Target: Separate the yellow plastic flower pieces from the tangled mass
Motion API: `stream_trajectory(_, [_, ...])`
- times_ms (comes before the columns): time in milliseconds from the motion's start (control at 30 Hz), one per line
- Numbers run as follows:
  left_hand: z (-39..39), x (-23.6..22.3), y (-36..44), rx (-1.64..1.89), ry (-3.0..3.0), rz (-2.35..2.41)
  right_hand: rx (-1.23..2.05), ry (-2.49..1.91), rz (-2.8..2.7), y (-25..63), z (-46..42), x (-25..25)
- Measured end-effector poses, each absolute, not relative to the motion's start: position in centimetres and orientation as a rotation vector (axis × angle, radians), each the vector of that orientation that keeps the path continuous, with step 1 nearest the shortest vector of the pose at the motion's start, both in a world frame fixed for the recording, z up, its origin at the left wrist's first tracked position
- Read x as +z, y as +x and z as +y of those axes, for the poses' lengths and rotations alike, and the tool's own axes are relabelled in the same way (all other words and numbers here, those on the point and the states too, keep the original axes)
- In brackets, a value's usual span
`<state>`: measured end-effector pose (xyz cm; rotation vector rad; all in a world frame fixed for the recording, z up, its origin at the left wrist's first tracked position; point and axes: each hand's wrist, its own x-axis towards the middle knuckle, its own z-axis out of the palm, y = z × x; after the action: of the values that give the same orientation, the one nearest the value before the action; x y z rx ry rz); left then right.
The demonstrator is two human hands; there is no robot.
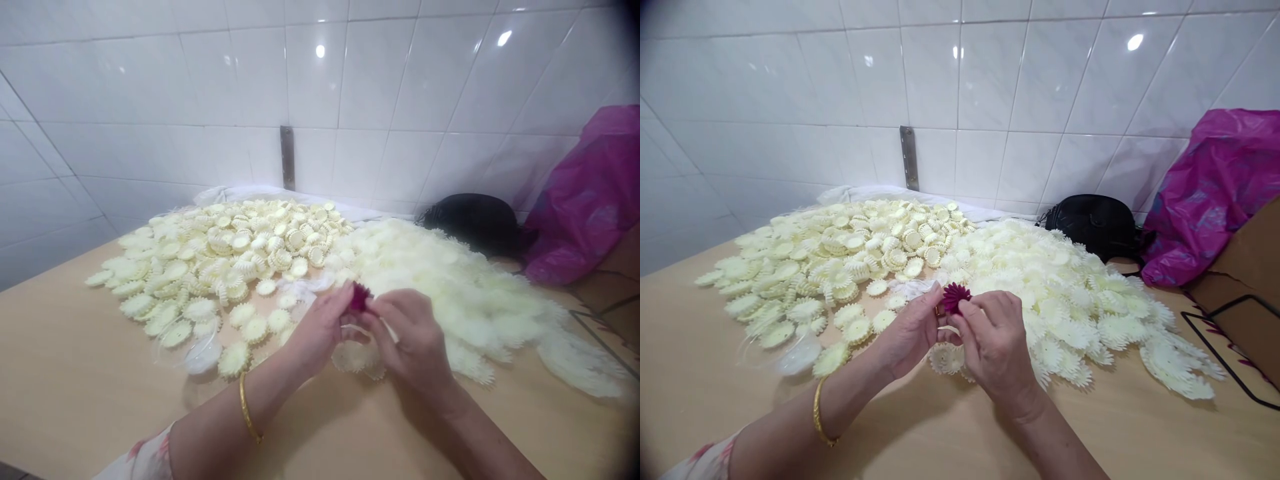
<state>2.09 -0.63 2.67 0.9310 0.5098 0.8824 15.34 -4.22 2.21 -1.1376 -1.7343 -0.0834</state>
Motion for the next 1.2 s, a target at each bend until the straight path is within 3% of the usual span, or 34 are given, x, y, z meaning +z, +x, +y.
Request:
stream_trajectory(100, [-0.3,2.6,1.9,0.908,0.879,0.573,-0.079,-1.044,-1.803,15.5,-4.3,2.1])
stream_trajectory(300, [-0.2,2.7,1.9,0.896,0.939,0.572,0.446,-1.249,-1.355,16.1,-4.2,3.0])
stream_trajectory(400, [-0.2,2.5,2.0,0.912,1.001,0.568,0.843,-1.147,-1.335,16.2,-3.8,3.0])
stream_trajectory(500, [-0.3,2.1,2.0,0.940,1.089,0.576,1.041,-1.039,-1.345,15.9,-3.8,2.9])
stream_trajectory(800, [-0.8,2.5,2.3,0.944,1.259,0.668,0.663,-1.299,-1.467,14.9,-4.7,3.6])
stream_trajectory(1000, [-1.0,2.6,2.4,1.005,1.302,0.734,0.899,-1.134,-1.402,15.2,-4.1,2.7])
stream_trajectory(1200, [-1.3,3.1,2.1,0.968,1.335,0.739,0.867,-1.117,-1.379,15.3,-4.1,2.9])
